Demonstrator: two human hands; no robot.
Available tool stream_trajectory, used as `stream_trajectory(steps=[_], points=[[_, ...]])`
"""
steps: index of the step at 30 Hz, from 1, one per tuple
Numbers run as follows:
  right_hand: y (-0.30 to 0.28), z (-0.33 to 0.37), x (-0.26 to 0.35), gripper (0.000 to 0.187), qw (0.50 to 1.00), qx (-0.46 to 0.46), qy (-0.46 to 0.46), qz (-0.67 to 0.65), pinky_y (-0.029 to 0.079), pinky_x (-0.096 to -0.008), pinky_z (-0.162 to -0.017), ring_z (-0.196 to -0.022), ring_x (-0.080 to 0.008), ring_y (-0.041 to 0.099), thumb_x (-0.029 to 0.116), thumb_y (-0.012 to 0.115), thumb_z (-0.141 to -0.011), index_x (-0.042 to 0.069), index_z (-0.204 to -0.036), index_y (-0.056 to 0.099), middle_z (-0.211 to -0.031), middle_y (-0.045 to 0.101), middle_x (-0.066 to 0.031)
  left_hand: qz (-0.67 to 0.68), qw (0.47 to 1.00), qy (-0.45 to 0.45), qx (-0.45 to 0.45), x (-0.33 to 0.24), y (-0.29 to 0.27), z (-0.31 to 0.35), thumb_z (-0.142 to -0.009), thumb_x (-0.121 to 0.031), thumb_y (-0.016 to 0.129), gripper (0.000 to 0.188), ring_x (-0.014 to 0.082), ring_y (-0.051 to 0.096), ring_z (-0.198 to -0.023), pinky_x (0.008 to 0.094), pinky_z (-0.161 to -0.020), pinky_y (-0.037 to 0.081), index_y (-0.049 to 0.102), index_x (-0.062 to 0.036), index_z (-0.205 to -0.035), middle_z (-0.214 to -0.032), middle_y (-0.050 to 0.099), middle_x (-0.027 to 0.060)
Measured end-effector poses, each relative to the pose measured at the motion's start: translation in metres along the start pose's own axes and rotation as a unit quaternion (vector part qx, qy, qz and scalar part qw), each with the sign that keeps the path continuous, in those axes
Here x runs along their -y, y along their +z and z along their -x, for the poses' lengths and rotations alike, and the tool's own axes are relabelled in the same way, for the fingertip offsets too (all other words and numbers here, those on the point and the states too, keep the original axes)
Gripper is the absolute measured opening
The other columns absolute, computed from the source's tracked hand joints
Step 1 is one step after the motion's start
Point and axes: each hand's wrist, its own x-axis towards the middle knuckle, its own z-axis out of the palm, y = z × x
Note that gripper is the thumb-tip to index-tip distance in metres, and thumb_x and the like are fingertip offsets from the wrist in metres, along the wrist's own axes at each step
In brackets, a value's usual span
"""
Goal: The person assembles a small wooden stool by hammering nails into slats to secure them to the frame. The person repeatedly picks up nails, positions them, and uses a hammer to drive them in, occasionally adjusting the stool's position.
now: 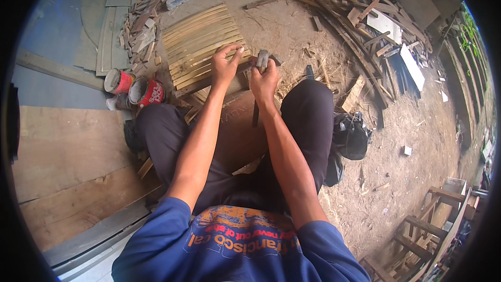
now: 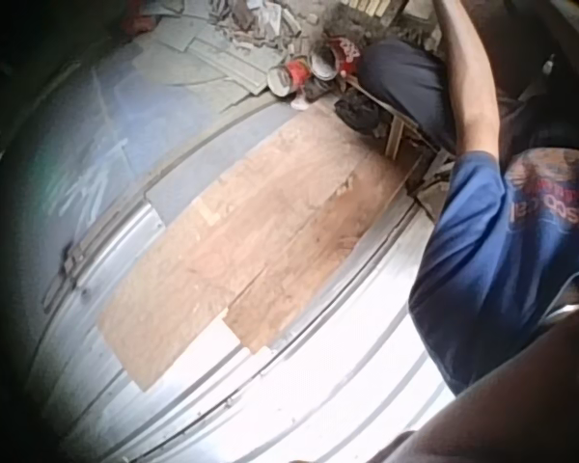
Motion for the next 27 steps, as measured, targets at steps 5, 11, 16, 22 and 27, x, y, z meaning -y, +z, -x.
stream_trajectory(steps=[5,11,16,22,27], points=[[0.001,-0.014,-0.017,0.016,0.999,-0.008,-0.032,0.018,0.047,-0.0341,-0.064,-0.067,-0.017,0.058,0.01,0.069,-0.084,0.001,-0.095,0.061,-0.076,0.063,-0.0113,-0.002,1.0,0.006,0.006,-0.004,0.004,-0.008,-0.082,-0.009,0.073,0.012,0.0283,0.068,-0.088,0.0354,-0.079,0.052,0.072,-0.0004,-0.09,-0.091,0.071,0.0124],[-0.004,-0.009,0.0,0.019,0.991,0.027,0.004,0.128,0.048,-0.0318,-0.065,-0.071,-0.0152,0.06,0.002,0.067,-0.082,0.001,-0.1,0.061,-0.081,0.065,-0.0091,-0.02,1.0,0.009,0.02,-0.001,0.003,-0.006,-0.082,-0.01,0.074,0.013,0.0289,0.068,-0.089,0.0352,-0.079,0.052,0.072,-0.0003,-0.091,-0.091,0.071,0.0131],[-0.005,-0.008,0.007,0.014,0.988,0.039,0.019,0.147,0.047,-0.028,-0.064,-0.072,-0.0102,0.057,-0.001,0.064,-0.086,0.001,-0.1,0.063,-0.087,0.067,-0.0053,-0.045,0.997,0.019,0.053,0.002,0.0,-0.007,-0.082,-0.013,0.075,0.015,0.0299,0.068,-0.087,0.0355,-0.079,0.052,0.074,-0.0007,-0.09,-0.092,0.071,0.0133],[-0.018,-0.007,0.004,0.02,0.994,-0.001,0.062,-0.085,0.048,-0.0267,-0.069,-0.079,-0.0096,0.063,-0.004,0.059,-0.087,-0.002,-0.108,0.057,-0.099,0.073,-0.0091,-0.041,0.997,0.019,0.067,0.009,0.003,-0.007,-0.08,-0.015,0.077,0.014,0.0292,0.069,-0.085,0.0357,-0.077,0.052,0.075,-0.0022,-0.087,-0.09,0.072,0.0124],[-0.029,0.003,0.006,0.008,0.994,-0.015,0.076,-0.079,0.035,-0.0228,-0.048,-0.055,-0.0035,0.046,-0.001,0.057,-0.092,0.001,-0.1,0.059,-0.096,0.074,-0.008,-0.051,0.996,0.011,0.07,0.013,0.006,-0.009,-0.08,-0.016,0.077,0.014,0.0291,0.069,-0.083,0.0355,-0.076,0.052,0.075,-0.0026,-0.086,-0.089,0.072,0.0124]])
